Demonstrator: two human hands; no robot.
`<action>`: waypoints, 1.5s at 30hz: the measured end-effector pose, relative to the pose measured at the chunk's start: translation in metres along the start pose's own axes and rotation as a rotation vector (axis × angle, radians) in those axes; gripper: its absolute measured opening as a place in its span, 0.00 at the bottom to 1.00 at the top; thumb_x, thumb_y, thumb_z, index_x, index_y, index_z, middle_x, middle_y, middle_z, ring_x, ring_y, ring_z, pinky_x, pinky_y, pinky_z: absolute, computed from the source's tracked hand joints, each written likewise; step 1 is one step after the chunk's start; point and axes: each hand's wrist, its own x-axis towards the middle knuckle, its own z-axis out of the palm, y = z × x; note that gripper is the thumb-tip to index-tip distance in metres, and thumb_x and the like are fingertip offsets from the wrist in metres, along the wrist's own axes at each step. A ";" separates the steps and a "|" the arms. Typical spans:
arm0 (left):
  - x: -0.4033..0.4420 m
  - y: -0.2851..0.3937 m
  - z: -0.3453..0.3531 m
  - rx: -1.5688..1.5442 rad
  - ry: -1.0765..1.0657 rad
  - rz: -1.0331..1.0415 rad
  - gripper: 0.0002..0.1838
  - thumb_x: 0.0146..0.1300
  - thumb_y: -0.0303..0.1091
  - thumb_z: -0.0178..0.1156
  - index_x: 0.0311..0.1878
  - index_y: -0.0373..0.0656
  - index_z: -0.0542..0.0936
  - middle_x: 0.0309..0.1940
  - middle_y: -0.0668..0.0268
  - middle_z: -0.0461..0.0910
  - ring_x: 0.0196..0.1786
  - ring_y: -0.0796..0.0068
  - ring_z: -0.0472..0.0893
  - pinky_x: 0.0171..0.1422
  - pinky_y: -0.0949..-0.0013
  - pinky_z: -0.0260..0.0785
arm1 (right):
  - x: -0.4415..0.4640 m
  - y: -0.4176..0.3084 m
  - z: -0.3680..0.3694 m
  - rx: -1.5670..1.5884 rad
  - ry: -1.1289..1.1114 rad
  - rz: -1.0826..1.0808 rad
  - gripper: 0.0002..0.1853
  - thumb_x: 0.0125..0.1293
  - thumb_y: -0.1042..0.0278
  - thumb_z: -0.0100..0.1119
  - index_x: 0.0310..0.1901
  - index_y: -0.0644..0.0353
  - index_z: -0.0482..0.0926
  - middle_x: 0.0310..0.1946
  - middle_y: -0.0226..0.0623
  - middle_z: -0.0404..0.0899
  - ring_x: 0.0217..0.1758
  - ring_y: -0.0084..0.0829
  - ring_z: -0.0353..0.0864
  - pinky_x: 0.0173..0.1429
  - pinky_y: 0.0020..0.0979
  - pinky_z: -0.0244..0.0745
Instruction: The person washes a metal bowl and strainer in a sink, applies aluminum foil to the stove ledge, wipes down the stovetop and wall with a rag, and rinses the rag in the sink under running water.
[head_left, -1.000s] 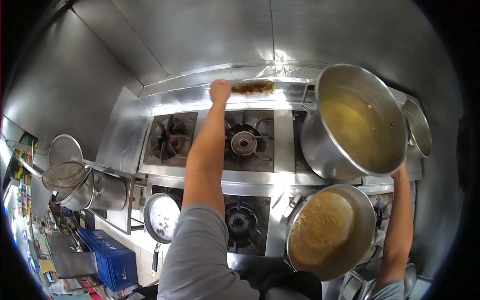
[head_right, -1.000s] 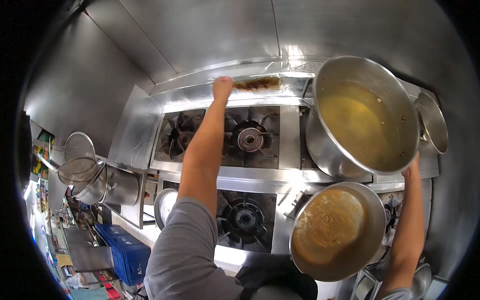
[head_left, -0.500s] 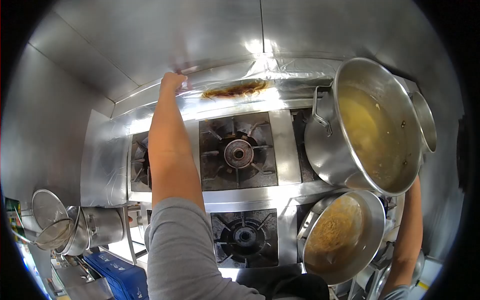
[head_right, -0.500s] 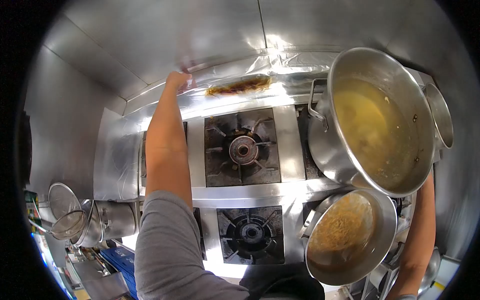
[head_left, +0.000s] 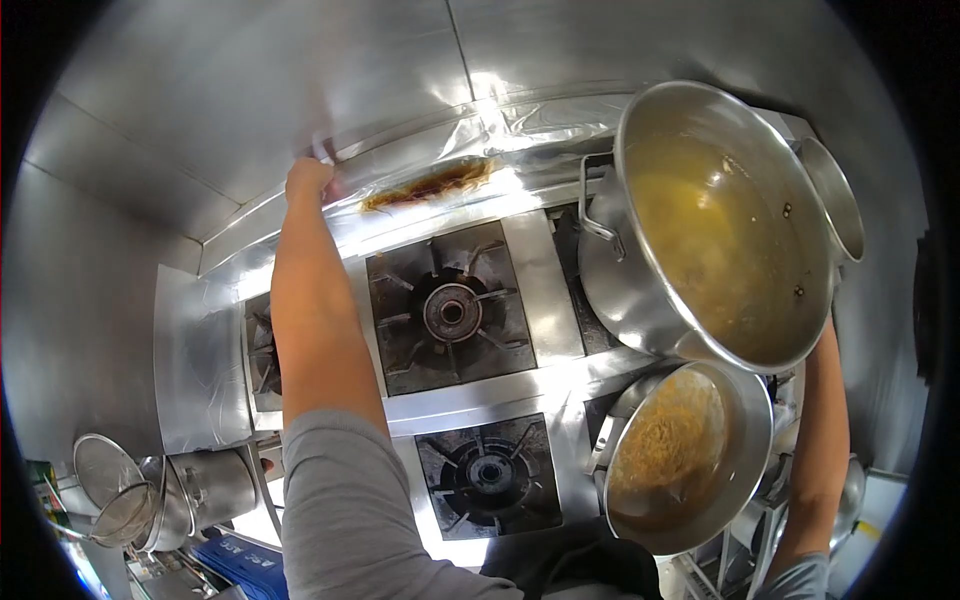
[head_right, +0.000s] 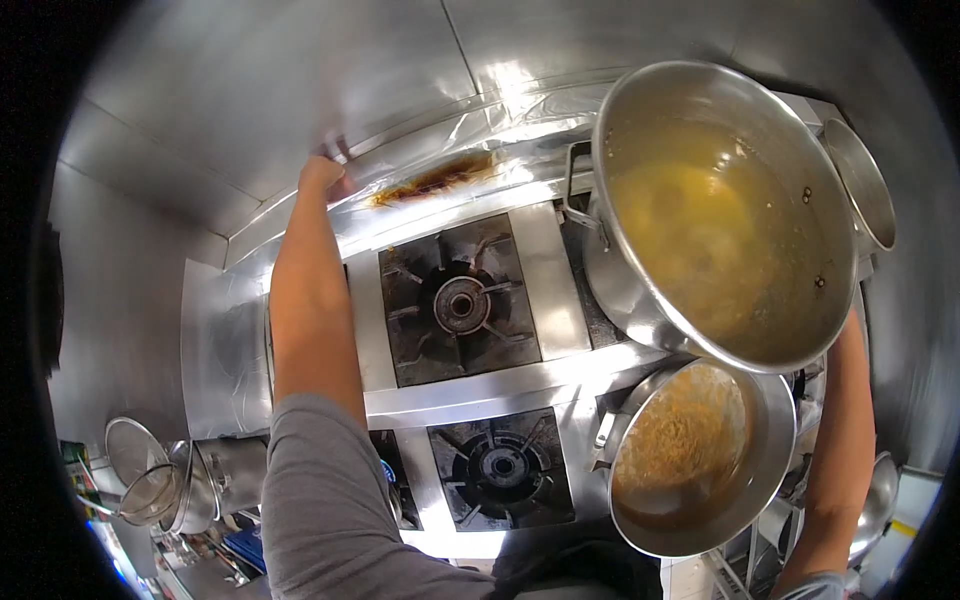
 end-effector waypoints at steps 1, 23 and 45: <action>-0.006 0.001 -0.001 0.017 0.044 0.024 0.09 0.51 0.38 0.64 0.29 0.46 0.89 0.35 0.60 0.88 0.41 0.64 0.87 0.45 0.63 0.77 | -0.001 0.000 0.000 0.001 0.001 -0.003 0.22 0.73 0.57 0.50 0.60 0.64 0.75 0.53 0.44 0.81 0.52 0.36 0.82 0.56 0.42 0.80; 0.021 -0.018 0.001 0.102 0.146 0.282 0.11 0.44 0.32 0.69 0.31 0.36 0.88 0.35 0.51 0.86 0.40 0.57 0.87 0.44 0.59 0.77 | -0.006 0.000 0.001 0.002 0.013 -0.021 0.23 0.73 0.56 0.49 0.60 0.64 0.75 0.52 0.44 0.81 0.51 0.37 0.82 0.54 0.42 0.81; 0.032 -0.034 -0.002 0.186 0.053 0.437 0.13 0.50 0.36 0.67 0.31 0.34 0.85 0.24 0.54 0.85 0.31 0.58 0.87 0.42 0.62 0.78 | -0.032 0.005 -0.002 0.001 0.036 -0.024 0.23 0.73 0.55 0.48 0.60 0.64 0.75 0.52 0.44 0.81 0.50 0.37 0.83 0.53 0.42 0.82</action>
